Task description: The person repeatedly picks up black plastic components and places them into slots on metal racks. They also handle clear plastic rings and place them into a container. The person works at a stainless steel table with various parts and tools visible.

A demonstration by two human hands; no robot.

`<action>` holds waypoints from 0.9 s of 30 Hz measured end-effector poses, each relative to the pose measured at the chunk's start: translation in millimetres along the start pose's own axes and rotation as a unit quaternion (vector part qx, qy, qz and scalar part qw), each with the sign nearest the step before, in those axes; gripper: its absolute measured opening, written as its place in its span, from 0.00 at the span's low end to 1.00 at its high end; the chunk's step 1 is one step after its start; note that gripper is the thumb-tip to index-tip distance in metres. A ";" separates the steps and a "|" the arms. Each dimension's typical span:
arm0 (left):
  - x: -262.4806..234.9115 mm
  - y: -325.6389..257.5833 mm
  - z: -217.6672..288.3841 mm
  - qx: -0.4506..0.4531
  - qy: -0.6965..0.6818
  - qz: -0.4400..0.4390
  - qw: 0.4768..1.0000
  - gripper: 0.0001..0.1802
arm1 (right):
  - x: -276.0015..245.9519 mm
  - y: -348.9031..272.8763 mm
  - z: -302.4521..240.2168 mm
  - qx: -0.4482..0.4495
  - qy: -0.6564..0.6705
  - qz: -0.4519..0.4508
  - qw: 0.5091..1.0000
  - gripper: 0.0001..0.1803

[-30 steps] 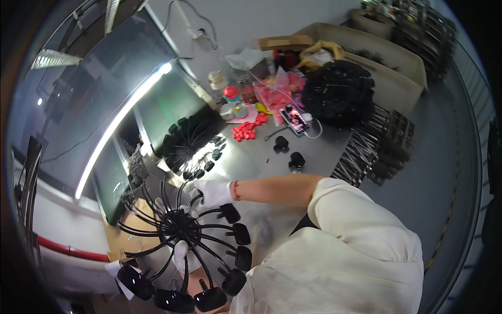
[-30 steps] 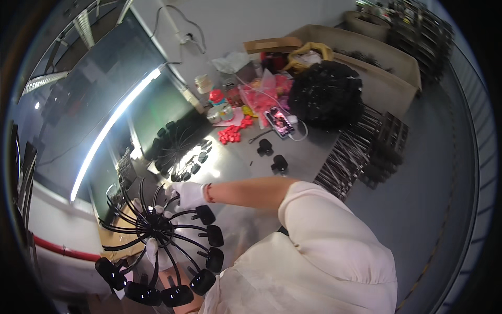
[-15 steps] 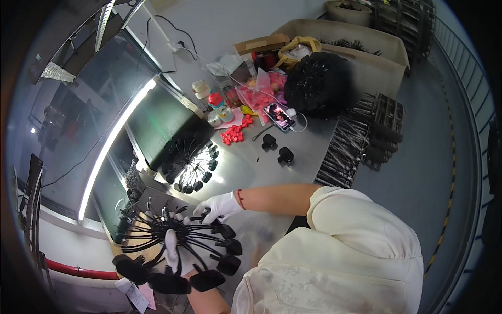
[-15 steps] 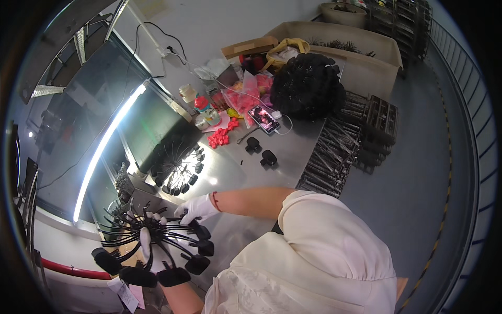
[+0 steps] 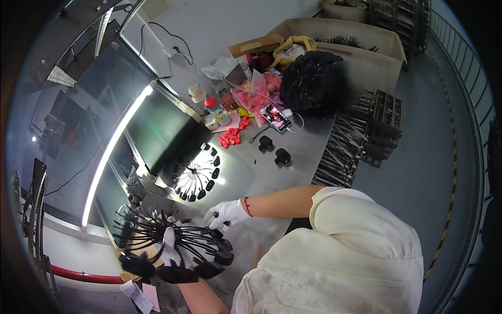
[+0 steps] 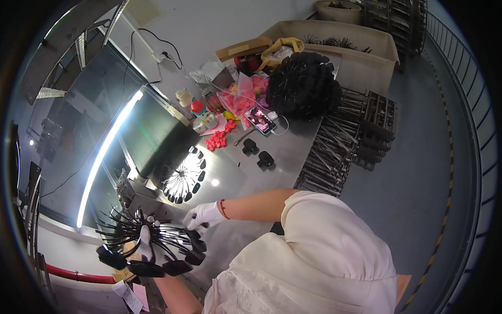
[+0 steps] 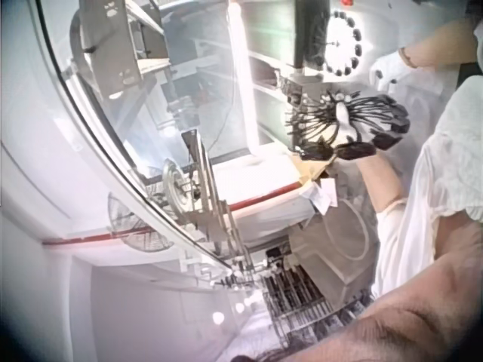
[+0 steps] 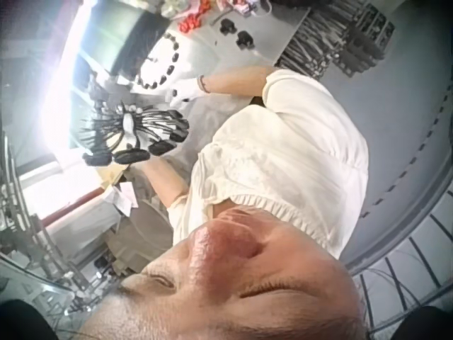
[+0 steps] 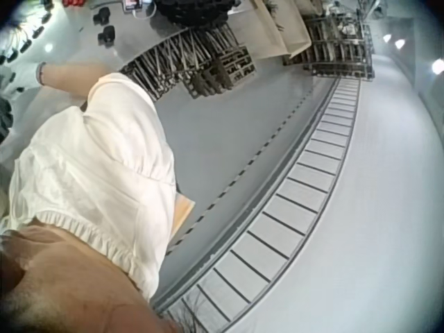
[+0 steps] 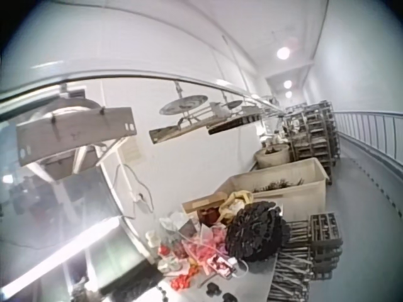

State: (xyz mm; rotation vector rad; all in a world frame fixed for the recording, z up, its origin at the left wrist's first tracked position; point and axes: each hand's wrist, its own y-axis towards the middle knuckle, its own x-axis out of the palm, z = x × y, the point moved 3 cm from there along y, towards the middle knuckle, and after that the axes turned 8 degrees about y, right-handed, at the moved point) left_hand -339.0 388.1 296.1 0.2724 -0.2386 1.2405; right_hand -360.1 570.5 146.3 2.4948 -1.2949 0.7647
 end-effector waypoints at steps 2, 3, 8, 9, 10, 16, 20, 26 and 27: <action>-9.0 3.9 -19.9 0.062 0.019 0.076 0.995 0.30 | 6.3 7.2 3.9 0.007 0.020 -0.038 0.999 0.24; -1.9 7.4 -26.4 0.090 0.031 0.110 0.989 0.32 | 2.7 16.6 7.7 -0.025 -0.077 -0.002 0.997 0.24; 28.3 4.6 -40.4 0.174 0.268 0.040 0.947 0.33 | 26.9 -13.7 -14.2 -0.198 -0.489 0.170 0.832 0.21; 6.9 11.7 -36.9 0.106 0.260 0.056 0.958 0.33 | 28.7 -20.9 -13.6 -0.207 -0.514 0.147 0.820 0.21; 11.1 27.7 -21.3 -0.032 0.276 -0.004 0.961 0.32 | 24.3 -30.6 -15.0 -0.214 -0.539 0.131 0.804 0.21; -7.0 29.1 -17.8 0.233 0.153 -0.108 0.954 0.47 | 26.4 -41.2 -1.4 0.084 0.182 -0.031 0.979 0.20; 71.0 8.4 -39.6 0.276 0.339 0.038 0.898 0.56 | 11.8 -14.5 9.8 -0.144 -0.219 0.121 0.957 0.10; 25.2 28.0 -25.2 0.121 0.386 0.006 0.915 0.40 | 25.7 -53.5 0.4 -0.220 -0.324 0.139 0.910 0.16; 22.6 26.1 -19.6 0.171 0.381 0.020 0.908 0.38 | 31.0 -68.9 -10.8 -0.009 -0.165 0.101 0.981 0.18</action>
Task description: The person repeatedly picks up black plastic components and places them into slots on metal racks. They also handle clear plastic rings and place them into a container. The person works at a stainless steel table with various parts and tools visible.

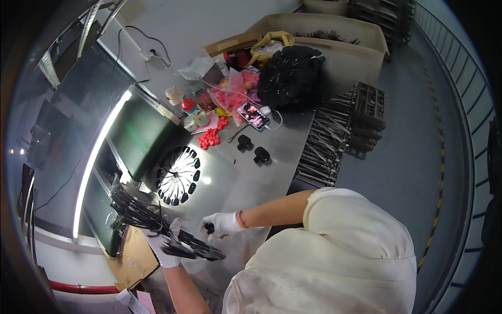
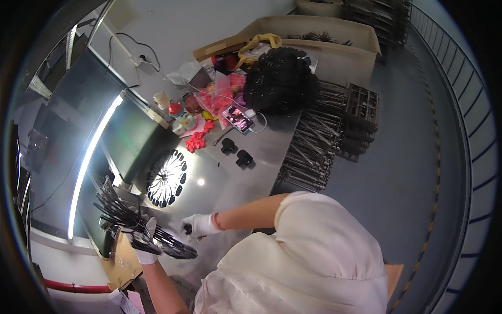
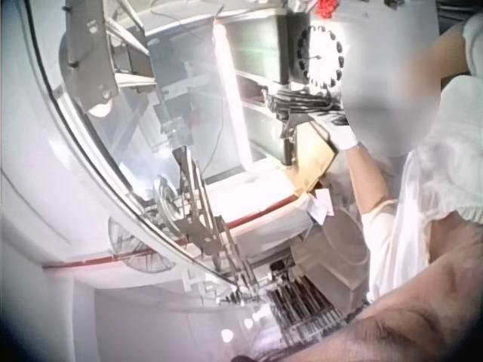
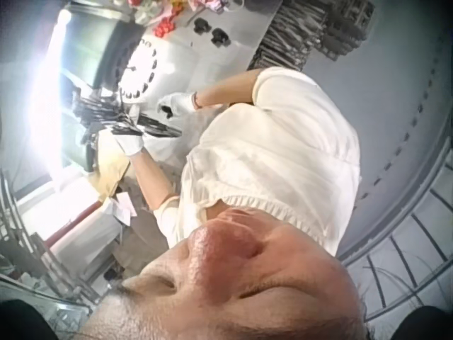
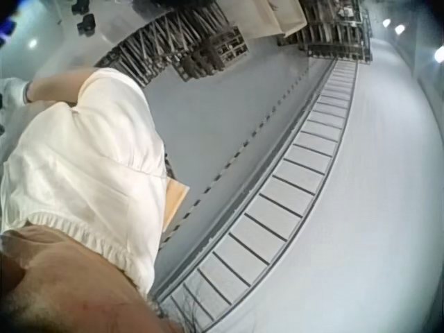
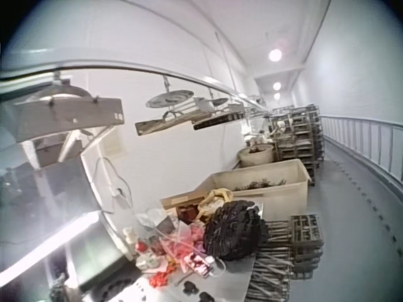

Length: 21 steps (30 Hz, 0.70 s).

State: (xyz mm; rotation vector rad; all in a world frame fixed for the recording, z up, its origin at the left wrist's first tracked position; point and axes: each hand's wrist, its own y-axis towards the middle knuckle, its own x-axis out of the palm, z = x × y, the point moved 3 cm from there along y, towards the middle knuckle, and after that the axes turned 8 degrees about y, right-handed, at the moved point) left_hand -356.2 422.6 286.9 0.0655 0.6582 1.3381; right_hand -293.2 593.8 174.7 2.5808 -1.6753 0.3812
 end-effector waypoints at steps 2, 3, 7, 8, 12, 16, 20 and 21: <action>6.0 3.6 16.4 0.099 0.008 0.044 0.994 0.43 | -4.1 12.1 19.6 0.088 0.318 -0.113 0.937 0.16; 13.8 -0.9 34.7 0.125 0.055 0.022 0.990 0.48 | -2.2 12.9 20.7 0.134 0.464 -0.164 0.860 0.15; 52.4 -6.6 60.0 0.054 0.117 0.006 0.992 0.59 | -3.1 33.6 28.7 0.124 0.279 -0.061 0.950 0.09; 57.4 -0.8 61.9 0.034 0.188 -0.013 0.982 0.61 | -4.3 41.1 46.6 0.030 0.431 -0.006 0.902 0.11; 39.9 18.2 54.4 0.104 0.175 -0.062 0.977 0.66 | -6.0 12.1 40.3 -0.079 0.214 -0.025 0.973 0.12; 31.7 21.1 89.2 0.191 0.305 -0.001 0.933 0.60 | -16.1 -10.7 17.2 0.147 0.499 -0.192 0.832 0.17; 52.3 9.4 91.9 0.240 0.332 -0.004 0.912 0.54 | -14.6 11.0 15.0 0.038 -0.013 -0.159 0.987 0.14; 58.3 15.0 84.2 0.208 0.354 -0.057 0.910 0.55 | -13.2 24.1 41.0 0.047 0.130 -0.187 0.972 0.12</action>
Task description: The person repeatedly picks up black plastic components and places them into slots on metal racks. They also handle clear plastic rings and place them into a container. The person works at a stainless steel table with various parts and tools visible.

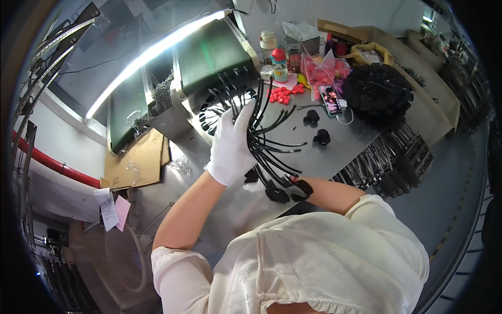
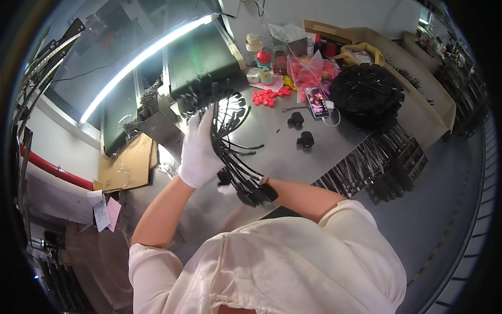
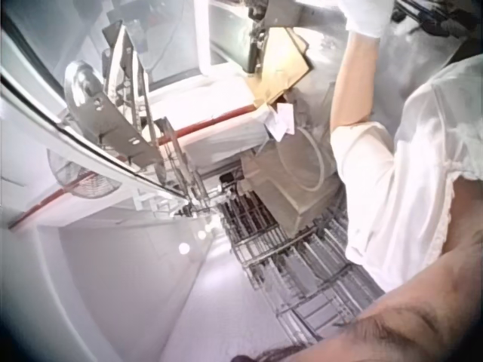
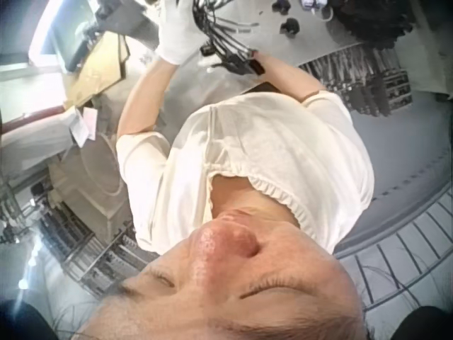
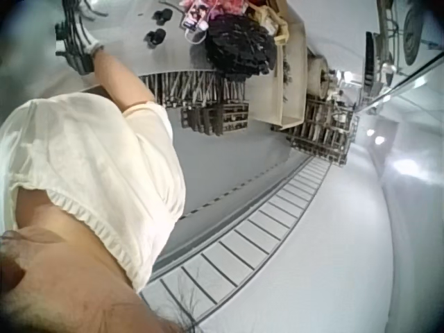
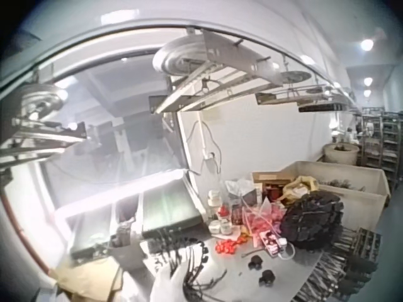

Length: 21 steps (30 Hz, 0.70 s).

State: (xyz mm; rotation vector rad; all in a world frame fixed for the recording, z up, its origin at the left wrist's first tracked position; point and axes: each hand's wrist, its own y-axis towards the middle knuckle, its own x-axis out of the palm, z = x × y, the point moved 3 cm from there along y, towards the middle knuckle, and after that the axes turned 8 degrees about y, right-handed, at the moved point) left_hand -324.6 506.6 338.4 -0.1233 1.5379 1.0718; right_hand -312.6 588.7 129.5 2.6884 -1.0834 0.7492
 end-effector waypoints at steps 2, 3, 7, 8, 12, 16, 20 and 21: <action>1.6 10.1 -0.9 -0.031 -0.063 -0.129 0.989 0.57 | -5.3 17.0 39.5 -0.040 0.277 -0.068 0.958 0.10; 6.0 4.5 -16.2 -0.010 -0.098 -0.095 0.991 0.58 | 7.0 10.4 22.4 -0.056 0.406 -0.099 0.907 0.09; -24.2 8.6 -18.8 -0.004 -0.031 0.019 0.999 0.54 | 22.8 -50.1 -13.1 0.050 0.280 0.027 0.958 0.19; -23.6 2.3 -22.8 0.017 0.007 0.040 0.999 0.51 | 25.3 -50.5 -18.7 0.051 0.313 -0.007 0.949 0.22; -15.9 -3.1 -8.1 0.168 0.089 0.032 0.981 0.40 | 26.7 -47.0 -28.7 0.006 0.192 -0.024 0.981 0.23; 19.9 -3.8 -14.4 0.041 -0.025 -0.184 0.982 0.51 | 30.2 -29.9 -1.7 -0.088 -0.061 0.089 0.990 0.20; 2.5 0.9 -31.5 0.037 0.004 -0.084 0.996 0.47 | 13.1 -56.4 16.6 -0.106 -0.035 0.046 0.993 0.17; -5.3 -0.1 -32.3 0.059 0.038 -0.029 0.997 0.43 | 21.0 -68.8 5.3 0.081 0.272 0.037 0.958 0.17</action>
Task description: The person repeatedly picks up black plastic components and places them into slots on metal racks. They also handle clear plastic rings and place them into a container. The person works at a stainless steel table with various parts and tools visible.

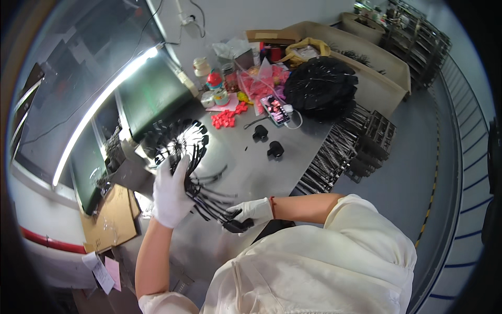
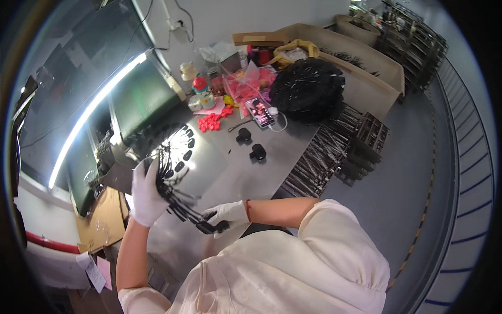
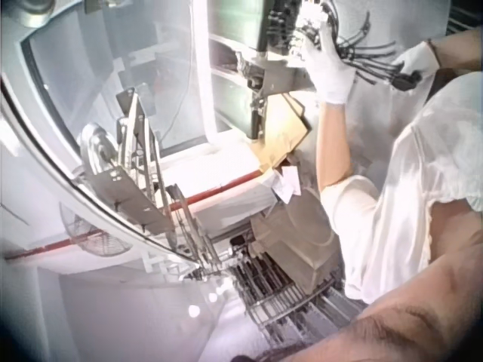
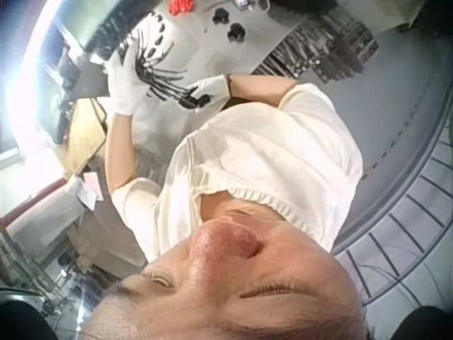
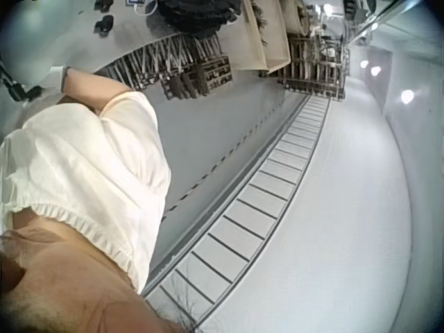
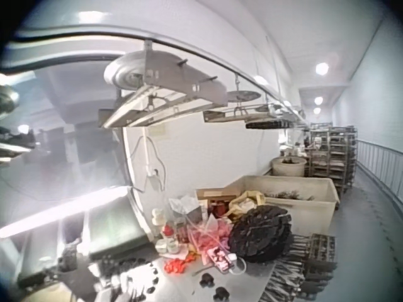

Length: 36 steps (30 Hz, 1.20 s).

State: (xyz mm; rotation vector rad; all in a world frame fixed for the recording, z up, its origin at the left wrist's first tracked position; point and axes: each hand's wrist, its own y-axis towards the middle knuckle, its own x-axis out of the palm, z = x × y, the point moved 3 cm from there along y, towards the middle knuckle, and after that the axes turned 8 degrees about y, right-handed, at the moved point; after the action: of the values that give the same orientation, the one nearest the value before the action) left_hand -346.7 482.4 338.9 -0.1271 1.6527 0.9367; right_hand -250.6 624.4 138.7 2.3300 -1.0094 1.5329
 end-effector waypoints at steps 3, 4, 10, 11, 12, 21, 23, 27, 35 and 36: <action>-11.7 -1.1 10.8 0.174 0.070 0.031 0.982 0.27 | -9.5 -11.2 0.6 0.002 0.106 -0.068 0.992 0.17; -5.4 -4.8 17.1 0.154 0.037 -0.014 0.987 0.27 | -7.4 -14.9 0.5 0.004 0.123 -0.079 0.989 0.17; 69.9 -1.9 57.2 0.146 0.083 -0.203 0.965 0.41 | -33.5 -2.2 36.4 -0.168 -0.058 0.060 0.982 0.21; 74.2 -0.9 46.8 0.055 -0.099 -0.200 0.973 0.42 | -37.0 -8.1 29.0 -0.256 -0.273 0.111 0.920 0.24; 78.7 -3.6 21.6 -0.046 -0.170 -0.175 0.969 0.43 | -24.2 -24.9 21.9 -0.341 -0.652 0.119 0.667 0.26; 126.0 223.0 -3.7 -0.166 -0.440 0.170 0.866 0.25 | -49.0 -71.5 7.3 -0.092 0.215 0.105 0.966 0.13; 130.0 264.7 43.6 -0.148 -0.479 0.112 0.858 0.25 | -45.2 -69.3 4.5 -0.056 0.122 0.124 0.983 0.12; 151.6 200.3 107.1 -0.090 -0.393 -0.120 0.907 0.26 | -47.9 -129.4 -46.5 -0.271 0.020 0.249 0.929 0.14; 231.3 -38.5 146.9 0.037 -0.692 -0.418 0.588 0.21 | 2.3 -174.6 -75.7 -0.460 -0.726 0.146 0.489 0.25; 240.2 -52.0 149.7 -0.038 -0.705 -0.436 0.558 0.20 | 1.0 -169.7 -72.3 -0.451 -0.723 0.110 0.512 0.23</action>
State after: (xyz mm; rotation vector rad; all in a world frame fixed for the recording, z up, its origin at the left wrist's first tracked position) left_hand -279.4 634.9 104.3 -0.1563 -0.1069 0.0720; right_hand -199.1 787.2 208.4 2.0624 -1.6454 -1.3200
